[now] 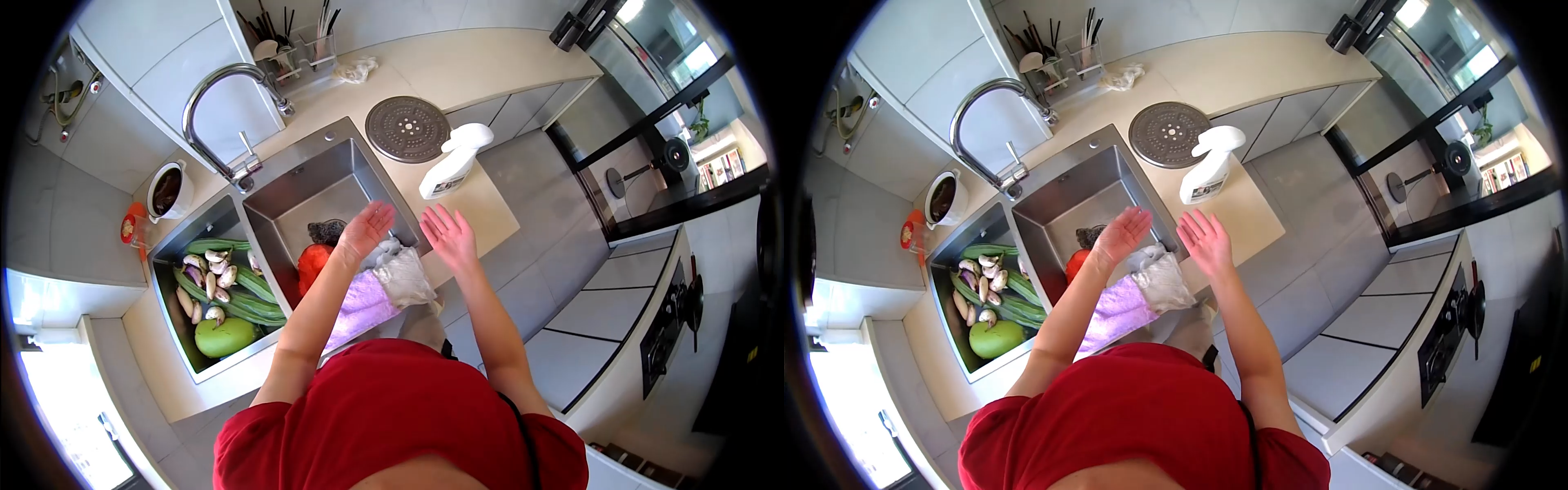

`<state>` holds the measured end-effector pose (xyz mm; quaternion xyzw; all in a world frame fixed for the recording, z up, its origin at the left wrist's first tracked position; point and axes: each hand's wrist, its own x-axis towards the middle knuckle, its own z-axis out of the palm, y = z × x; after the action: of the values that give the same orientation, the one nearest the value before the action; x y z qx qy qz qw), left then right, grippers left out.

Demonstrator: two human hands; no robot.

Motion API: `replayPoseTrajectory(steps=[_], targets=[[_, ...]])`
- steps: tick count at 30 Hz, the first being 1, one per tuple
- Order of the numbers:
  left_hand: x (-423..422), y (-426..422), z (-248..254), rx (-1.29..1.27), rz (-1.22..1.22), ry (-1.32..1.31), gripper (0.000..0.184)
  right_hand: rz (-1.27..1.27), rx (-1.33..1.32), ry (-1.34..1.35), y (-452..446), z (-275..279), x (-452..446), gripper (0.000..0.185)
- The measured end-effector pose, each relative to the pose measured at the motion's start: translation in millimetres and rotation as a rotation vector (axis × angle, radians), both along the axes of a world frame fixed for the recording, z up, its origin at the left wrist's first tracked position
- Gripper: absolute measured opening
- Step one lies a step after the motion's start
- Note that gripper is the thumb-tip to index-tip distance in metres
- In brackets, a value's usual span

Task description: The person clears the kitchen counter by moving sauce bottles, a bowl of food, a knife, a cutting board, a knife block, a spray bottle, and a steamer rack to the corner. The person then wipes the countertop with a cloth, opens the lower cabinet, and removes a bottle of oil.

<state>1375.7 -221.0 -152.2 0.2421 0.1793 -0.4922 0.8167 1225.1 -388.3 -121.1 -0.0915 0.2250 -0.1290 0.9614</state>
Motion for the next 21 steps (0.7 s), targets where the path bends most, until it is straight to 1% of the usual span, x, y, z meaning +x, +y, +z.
replayPoseTrajectory(steps=[1,2,4,5,6,7,8,9,10,11,12,14,15,17,18,20,21], targets=[[-4,-11,-2,-0.010,0.003,0.046,0.026,0.013,-0.006,0.018,-10,-1,-3,0.049],[-8,-20,-3,-0.009,0.018,0.052,0.026,0.029,-0.012,0.036,-21,-2,-5,0.049],[-16,-40,-6,0.023,-0.001,-0.042,0.037,0.064,-0.052,0.064,-46,-10,-6,0.047],[-19,-51,-6,0.026,0.022,-0.038,0.037,0.084,-0.096,0.085,-62,-13,-7,0.047],[-22,-62,-5,0.105,0.044,-0.150,0.043,0.108,-0.094,0.085,-76,-13,-6,0.047],[-23,-72,-3,0.190,0.062,-0.261,0.051,0.096,-0.235,0.113,-91,-14,-4,0.047],[-24,-82,-1,0.198,0.082,-0.259,0.051,0.083,-0.377,0.136,-105,-14,-1,0.048],[-24,-91,2,0.244,0.092,-0.386,0.056,0.101,-0.373,0.130,-118,-15,5,0.048],[-23,-99,4,0.293,0.100,-0.513,0.061,0.111,-0.491,0.096,-130,-16,12,0.051],[-23,-105,8,0.294,0.093,-0.550,0.068,0.120,-0.609,0.059,-141,-17,19,0.054],[-25,-110,13,0.304,0.106,-0.549,0.068,0.134,-0.604,0.053,-147,-15,25,0.054],[-24,-121,26,0.473,0.010,-0.802,0.076,0.255,-0.882,0.000,-156,-11,40,0.060],[-24,-125,30,0.478,0.021,-0.805,0.076,0.262,-0.882,-0.009,-157,-7,45,0.060],[-24,-131,39,0.515,-0.058,-0.986,0.078,0.444,-0.896,-0.055,-158,3,55,0.066],[-24,-134,42,0.518,-0.056,-0.996,0.078,0.439,-0.897,-0.065,-162,4,58,0.066],[-23,-139,49,0.408,-0.154,-1.017,0.075,0.505,-0.902,-0.083,-166,7,61,0.066],[-21,-141,47,0.446,-0.131,-1.043,0.068,0.494,-0.902,-0.083,-166,5,60,0.066]])
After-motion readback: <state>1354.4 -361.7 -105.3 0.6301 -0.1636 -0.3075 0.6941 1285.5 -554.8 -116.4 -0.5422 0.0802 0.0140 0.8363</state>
